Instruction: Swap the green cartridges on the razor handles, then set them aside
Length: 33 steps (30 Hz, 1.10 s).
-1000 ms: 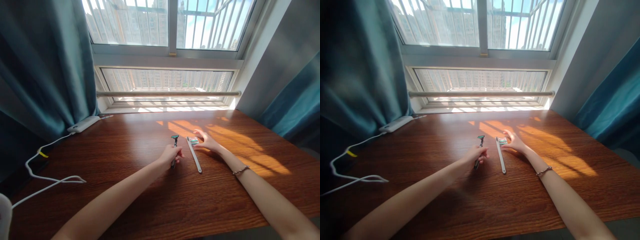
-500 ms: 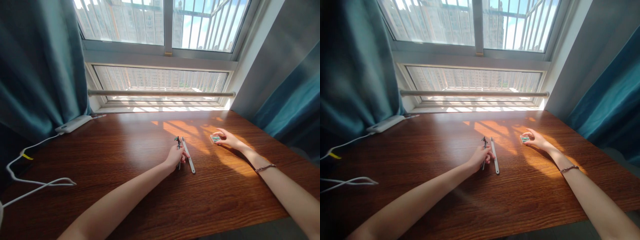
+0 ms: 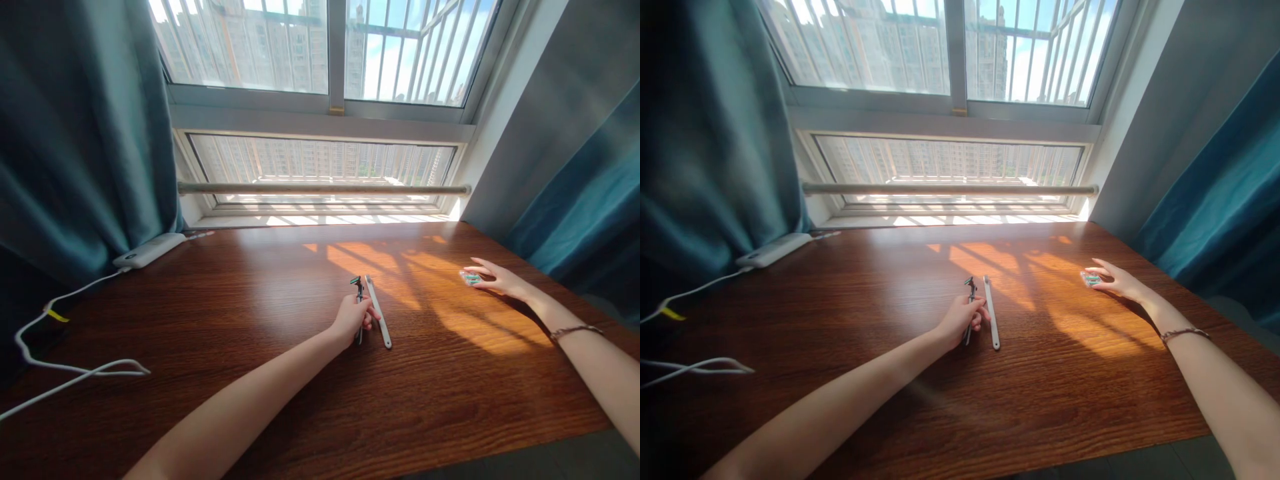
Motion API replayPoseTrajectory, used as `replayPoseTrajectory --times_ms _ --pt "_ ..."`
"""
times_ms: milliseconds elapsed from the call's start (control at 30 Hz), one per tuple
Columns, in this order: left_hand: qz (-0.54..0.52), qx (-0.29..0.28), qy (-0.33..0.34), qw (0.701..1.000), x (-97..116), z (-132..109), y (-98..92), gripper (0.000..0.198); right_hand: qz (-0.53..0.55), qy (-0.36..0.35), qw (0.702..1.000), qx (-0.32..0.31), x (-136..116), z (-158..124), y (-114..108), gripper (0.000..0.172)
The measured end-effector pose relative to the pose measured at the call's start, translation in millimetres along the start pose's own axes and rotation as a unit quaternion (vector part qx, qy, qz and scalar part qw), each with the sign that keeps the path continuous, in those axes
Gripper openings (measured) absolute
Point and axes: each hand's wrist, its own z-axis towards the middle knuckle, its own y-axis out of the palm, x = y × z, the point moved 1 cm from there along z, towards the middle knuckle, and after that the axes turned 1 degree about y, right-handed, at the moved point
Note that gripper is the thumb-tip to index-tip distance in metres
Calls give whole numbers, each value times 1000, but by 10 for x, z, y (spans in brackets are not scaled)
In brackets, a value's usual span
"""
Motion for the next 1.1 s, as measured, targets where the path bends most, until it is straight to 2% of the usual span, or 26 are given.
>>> replayPoseTrajectory --times_ms 100,200,267,333,367,400,467,533,700,833,967,1100 --pt "-10 -4 -1 1000 3 -11 -1 10 -30 -24 999 29 -240 -3 -17 57" --pt "-24 -7 -1 1000 1 -53 25 10 -51 -53 995 66 -588 -43 172 54" --pt "-38 -8 -2 999 -11 -101 61 11 -55 -68 995 57 -890 -152 467 45" --pt "-53 -12 -4 999 -29 -159 105 12 -68 -91 994 2 -1226 -332 855 28" --pt "-60 -15 -6 998 -39 -190 127 13 -101 -120 987 -41 -1393 -434 1058 25" --pt "-66 -18 -8 998 -48 -220 147 14 -135 -134 980 -59 -1544 -530 1245 25" --pt "-73 -27 -12 997 -61 -269 178 18 -221 -115 967 -53 -1773 -670 1543 25" --pt "-74 -36 -15 997 -67 -297 191 22 -246 -99 963 -41 -1896 -717 1733 24" --pt "-65 -57 -23 996 -64 -294 178 30 -266 -74 960 -49 -1882 -598 1904 13" --pt "-65 -63 -25 996 -71 -285 175 19 -273 -55 960 -33 -1740 -550 1845 13" --pt "-66 -58 -22 996 -93 -287 190 23 -295 -5 955 15 -1420 -532 1545 16" --pt "-65 -55 -18 996 -109 -283 202 27 -320 74 942 66 -909 -474 1113 20"
